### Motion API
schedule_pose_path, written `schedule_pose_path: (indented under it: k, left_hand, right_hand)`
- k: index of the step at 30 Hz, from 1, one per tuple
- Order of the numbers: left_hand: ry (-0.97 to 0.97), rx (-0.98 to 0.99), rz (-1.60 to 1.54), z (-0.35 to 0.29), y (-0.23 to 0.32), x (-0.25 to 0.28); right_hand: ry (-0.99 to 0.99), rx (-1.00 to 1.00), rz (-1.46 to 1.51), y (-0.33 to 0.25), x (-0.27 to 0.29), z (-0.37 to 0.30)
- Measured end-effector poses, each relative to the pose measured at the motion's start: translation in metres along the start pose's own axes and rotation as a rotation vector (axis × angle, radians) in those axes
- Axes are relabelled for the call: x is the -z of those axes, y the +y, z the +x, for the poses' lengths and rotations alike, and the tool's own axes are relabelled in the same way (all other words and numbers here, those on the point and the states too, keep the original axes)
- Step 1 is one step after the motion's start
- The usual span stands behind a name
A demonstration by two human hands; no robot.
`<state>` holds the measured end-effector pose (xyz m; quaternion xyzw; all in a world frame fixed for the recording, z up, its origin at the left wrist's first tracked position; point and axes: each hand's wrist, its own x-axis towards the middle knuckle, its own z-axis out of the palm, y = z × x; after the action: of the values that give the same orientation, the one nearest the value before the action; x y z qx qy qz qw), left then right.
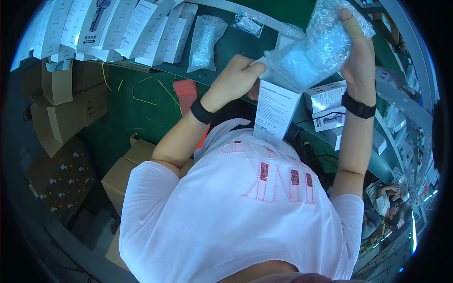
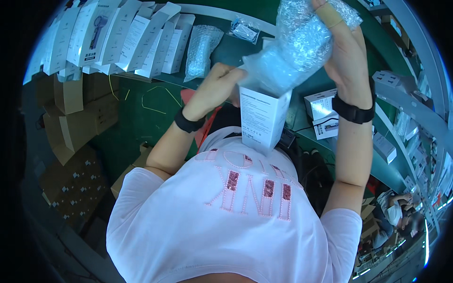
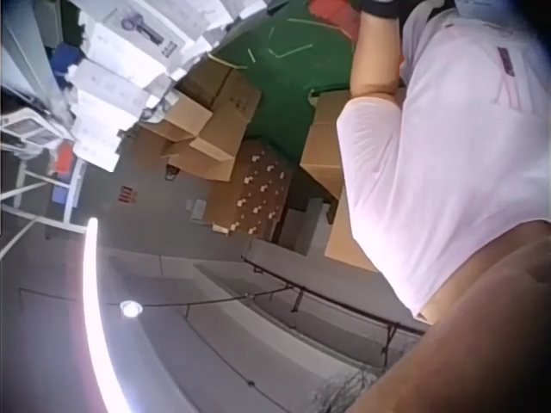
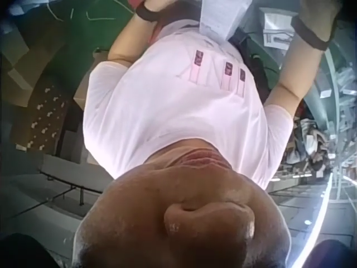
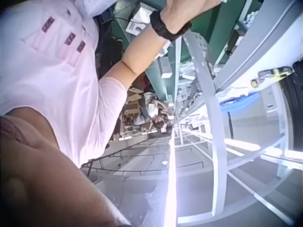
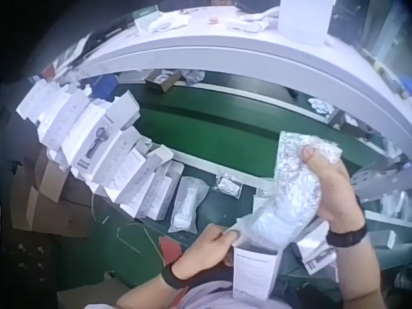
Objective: Packaging small electronic devices into white cardboard boxes.
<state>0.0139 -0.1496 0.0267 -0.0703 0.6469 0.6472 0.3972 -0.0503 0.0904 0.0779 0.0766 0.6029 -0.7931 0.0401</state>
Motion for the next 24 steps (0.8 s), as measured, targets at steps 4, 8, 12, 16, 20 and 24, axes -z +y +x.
schedule_pose_path:
  k: [4, 8, 12, 16, 20, 24]
  left_hand:
    - [0.094, -0.608, -0.112, 0.034, -0.063, -0.043]
    - [0.291, -0.580, -0.260, -0.001, -0.036, -0.047]
    - [0.393, -0.808, 0.190, -0.013, -0.025, -0.035]
    - [0.427, -0.623, 0.014, -0.022, -0.032, -0.020]
    - [0.634, -0.599, 0.214, -0.028, -0.041, 0.012]
    - [0.535, -0.462, -0.036, -0.028, -0.075, 0.031]
  right_hand:
    - [-0.209, -0.092, -0.187, -0.004, -0.027, -0.015]
    - [-0.413, -0.084, -0.719, -0.024, -0.026, -0.046]
    - [-0.887, 0.013, -1.002, -0.032, -0.044, -0.041]
    - [-0.867, -0.210, -0.798, -0.012, -0.075, -0.019]
    - [-0.772, -0.384, -0.860, -0.005, -0.090, 0.009]
    - [-1.019, 0.156, -0.875, 0.038, -0.089, -0.003]
